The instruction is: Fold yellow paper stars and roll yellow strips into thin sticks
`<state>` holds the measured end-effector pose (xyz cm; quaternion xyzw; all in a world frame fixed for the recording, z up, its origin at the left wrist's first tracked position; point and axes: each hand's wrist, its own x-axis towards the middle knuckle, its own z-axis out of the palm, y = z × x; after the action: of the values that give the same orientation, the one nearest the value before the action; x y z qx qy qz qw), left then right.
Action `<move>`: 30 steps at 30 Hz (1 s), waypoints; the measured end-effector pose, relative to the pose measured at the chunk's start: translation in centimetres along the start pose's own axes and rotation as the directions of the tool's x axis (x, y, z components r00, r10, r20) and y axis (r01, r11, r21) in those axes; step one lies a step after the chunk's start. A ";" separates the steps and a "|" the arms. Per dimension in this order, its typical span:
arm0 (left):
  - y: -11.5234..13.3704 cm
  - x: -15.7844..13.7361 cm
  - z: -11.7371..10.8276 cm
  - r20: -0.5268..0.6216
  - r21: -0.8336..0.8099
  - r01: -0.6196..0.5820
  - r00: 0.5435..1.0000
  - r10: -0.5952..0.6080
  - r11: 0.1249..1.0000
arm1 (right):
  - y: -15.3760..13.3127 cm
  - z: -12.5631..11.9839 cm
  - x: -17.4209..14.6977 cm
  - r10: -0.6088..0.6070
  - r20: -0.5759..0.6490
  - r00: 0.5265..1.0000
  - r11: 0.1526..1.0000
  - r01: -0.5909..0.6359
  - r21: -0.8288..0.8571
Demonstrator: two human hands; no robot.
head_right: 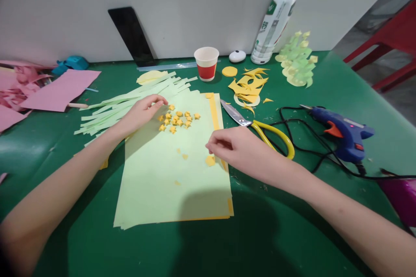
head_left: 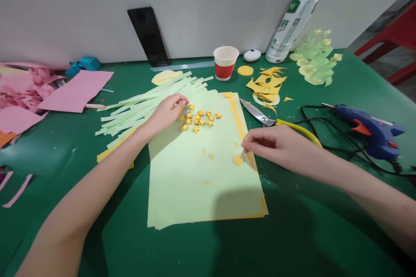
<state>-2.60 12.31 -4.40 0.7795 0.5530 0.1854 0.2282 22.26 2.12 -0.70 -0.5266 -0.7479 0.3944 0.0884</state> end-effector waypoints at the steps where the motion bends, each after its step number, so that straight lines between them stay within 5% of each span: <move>1: 0.1 0.0 0.1 0.011 -0.017 -0.012 1.000 0.013 1.000 | 0.3 0.1 0.1 0.008 -0.005 1.000 0.999 -0.008 -0.041; 7: 0.6 -0.2 0.6 0.048 -0.081 -0.037 0.998 0.041 0.996 | 1.4 0.9 0.4 -0.009 0.043 0.999 0.973 0.019 -0.231; 16: 0.1 -0.1 0.8 0.026 -0.073 0.003 1.000 -0.001 0.997 | 1.0 1.3 0.3 -0.074 0.132 0.988 0.953 0.109 -0.281; 24: 2.0 -0.8 0.1 -0.099 -0.018 -0.094 0.991 0.091 0.995 | 0.9 1.6 0.7 -0.101 0.128 0.987 0.971 0.126 -0.202; 30: 5.8 -3.1 0.3 0.090 -0.129 -0.209 0.971 0.222 0.969 | 0.8 1.4 0.7 -0.093 0.068 0.993 0.996 0.091 0.024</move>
<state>1.07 7.65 -1.50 0.8287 0.4404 0.2010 0.2811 21.76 2.14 -2.39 -0.4766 -0.7698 0.4157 0.0862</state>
